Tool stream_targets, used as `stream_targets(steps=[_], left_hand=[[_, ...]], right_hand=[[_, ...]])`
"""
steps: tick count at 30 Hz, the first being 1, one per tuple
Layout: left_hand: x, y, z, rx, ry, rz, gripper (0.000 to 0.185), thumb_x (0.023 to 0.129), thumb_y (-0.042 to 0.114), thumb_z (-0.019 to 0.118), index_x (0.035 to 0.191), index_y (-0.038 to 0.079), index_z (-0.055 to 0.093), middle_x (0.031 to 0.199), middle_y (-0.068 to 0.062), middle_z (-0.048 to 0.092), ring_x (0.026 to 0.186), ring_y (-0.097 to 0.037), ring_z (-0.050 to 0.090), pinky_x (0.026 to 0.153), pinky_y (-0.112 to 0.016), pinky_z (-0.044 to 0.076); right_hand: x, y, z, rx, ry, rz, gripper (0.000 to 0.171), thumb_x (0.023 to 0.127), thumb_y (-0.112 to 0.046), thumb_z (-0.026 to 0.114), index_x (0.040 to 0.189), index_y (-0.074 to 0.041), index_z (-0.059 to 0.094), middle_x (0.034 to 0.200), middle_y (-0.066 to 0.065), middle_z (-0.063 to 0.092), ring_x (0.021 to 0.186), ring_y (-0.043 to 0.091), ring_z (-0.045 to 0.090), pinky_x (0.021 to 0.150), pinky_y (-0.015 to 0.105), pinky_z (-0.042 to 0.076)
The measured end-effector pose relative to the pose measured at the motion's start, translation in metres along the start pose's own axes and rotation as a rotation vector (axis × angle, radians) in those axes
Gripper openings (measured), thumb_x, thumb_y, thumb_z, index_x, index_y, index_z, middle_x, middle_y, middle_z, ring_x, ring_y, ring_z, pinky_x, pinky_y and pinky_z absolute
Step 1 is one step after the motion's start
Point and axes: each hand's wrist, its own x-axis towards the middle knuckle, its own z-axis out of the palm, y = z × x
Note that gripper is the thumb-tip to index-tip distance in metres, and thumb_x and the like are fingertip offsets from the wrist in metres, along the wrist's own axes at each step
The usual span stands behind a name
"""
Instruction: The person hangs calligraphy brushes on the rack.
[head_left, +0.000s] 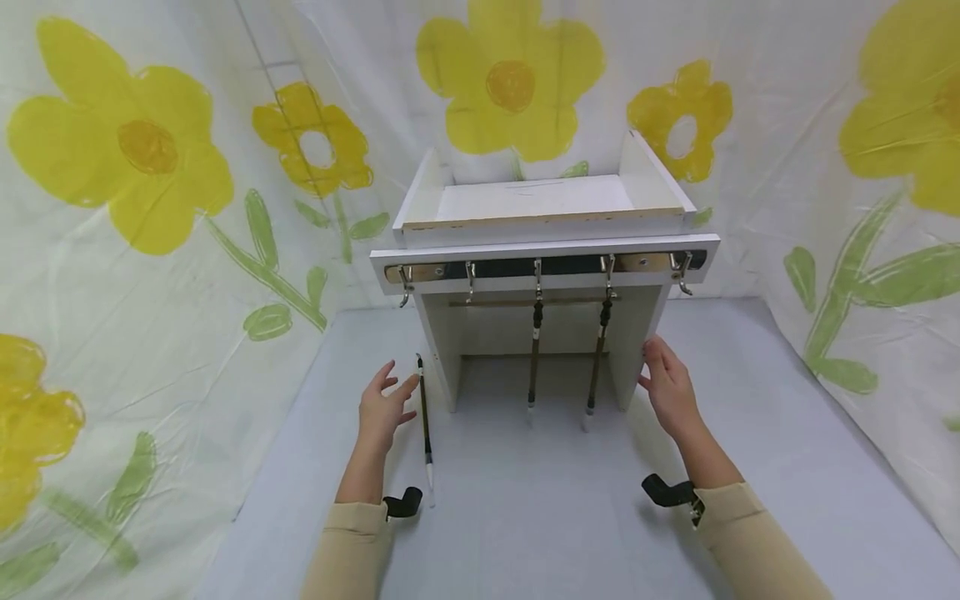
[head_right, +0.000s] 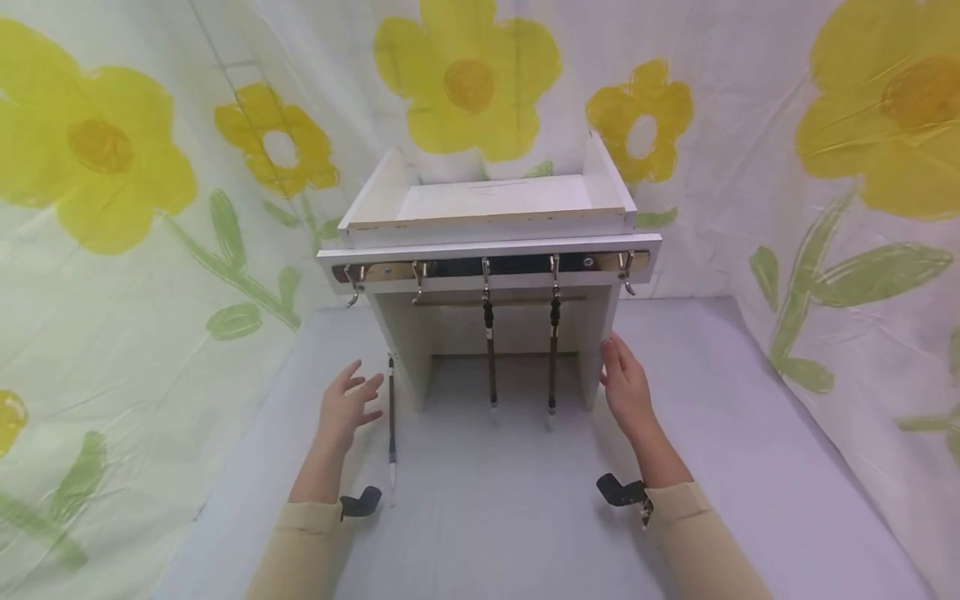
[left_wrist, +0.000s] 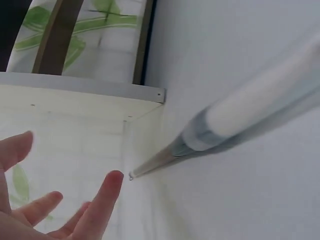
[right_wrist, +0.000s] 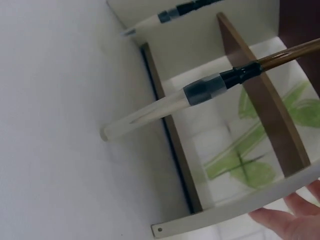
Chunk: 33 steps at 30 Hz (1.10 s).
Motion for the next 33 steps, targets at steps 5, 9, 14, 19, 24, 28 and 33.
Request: stream_targets(steps=[5,9,14,19,24,28,33], left_hand=[[0.001,-0.008,0.003,0.162,0.030,-0.016,0.077,0.092,0.030,0.075,0.157,0.017,0.036,0.157,-0.022,0.035,0.116,-0.040,0.063,0.081,-0.037,0.063],[0.003,-0.017,0.005,0.237,0.027,-0.017,0.079,0.089,0.027,0.078,0.156,0.014,0.038,0.155,-0.023,0.037,0.103,-0.037,0.068,0.078,-0.033,0.063],[0.004,-0.024,0.008,0.302,0.014,-0.017,0.077,0.087,0.021,0.079,0.153,0.009,0.041,0.150,-0.026,0.044,0.111,-0.038,0.065,0.085,-0.039,0.061],[0.005,-0.026,0.015,0.407,0.019,-0.011,0.073,0.085,0.018,0.080,0.149,0.003,0.046,0.142,-0.030,0.049,0.118,-0.041,0.058,0.093,-0.048,0.057],[0.010,-0.025,0.019,0.476,0.026,0.008,0.071,0.083,0.013,0.081,0.146,0.001,0.050,0.139,-0.031,0.049,0.119,-0.042,0.055,0.098,-0.052,0.054],[0.012,-0.027,0.018,0.496,0.029,0.003,0.068,0.081,0.005,0.079,0.144,-0.001,0.053,0.137,-0.031,0.052,0.114,-0.040,0.056,0.094,-0.051,0.055],[0.009,-0.028,0.015,0.500,0.006,-0.020,0.072,0.083,0.006,0.075,0.147,-0.004,0.046,0.137,-0.029,0.053,0.107,-0.036,0.057,0.092,-0.049,0.055]], right_hand=[[0.001,-0.001,0.001,-0.002,-0.003,-0.012,0.056,0.112,-0.040,0.026,0.161,-0.014,0.026,0.163,0.017,0.031,0.148,0.043,0.032,0.106,0.062,0.043],[0.000,-0.001,0.002,-0.008,0.008,-0.016,0.056,0.111,-0.042,0.027,0.160,-0.014,0.029,0.162,0.017,0.034,0.147,0.042,0.035,0.105,0.061,0.045],[-0.002,-0.002,0.001,-0.010,0.019,-0.018,0.056,0.111,-0.042,0.026,0.159,-0.012,0.031,0.160,0.018,0.036,0.146,0.043,0.035,0.104,0.060,0.045],[-0.003,-0.003,0.001,-0.021,0.024,-0.017,0.057,0.112,-0.042,0.026,0.158,-0.011,0.032,0.160,0.017,0.036,0.146,0.043,0.035,0.104,0.059,0.045],[-0.003,-0.003,0.000,-0.040,0.032,-0.002,0.057,0.111,-0.043,0.025,0.158,-0.012,0.033,0.161,0.017,0.036,0.146,0.043,0.036,0.104,0.059,0.045],[-0.003,-0.003,0.000,-0.035,0.024,0.002,0.056,0.111,-0.042,0.026,0.159,-0.013,0.032,0.162,0.016,0.035,0.147,0.042,0.034,0.105,0.060,0.045],[-0.004,-0.003,0.000,-0.027,0.022,0.007,0.057,0.111,-0.043,0.026,0.159,-0.012,0.033,0.161,0.017,0.035,0.147,0.043,0.034,0.105,0.060,0.045]])
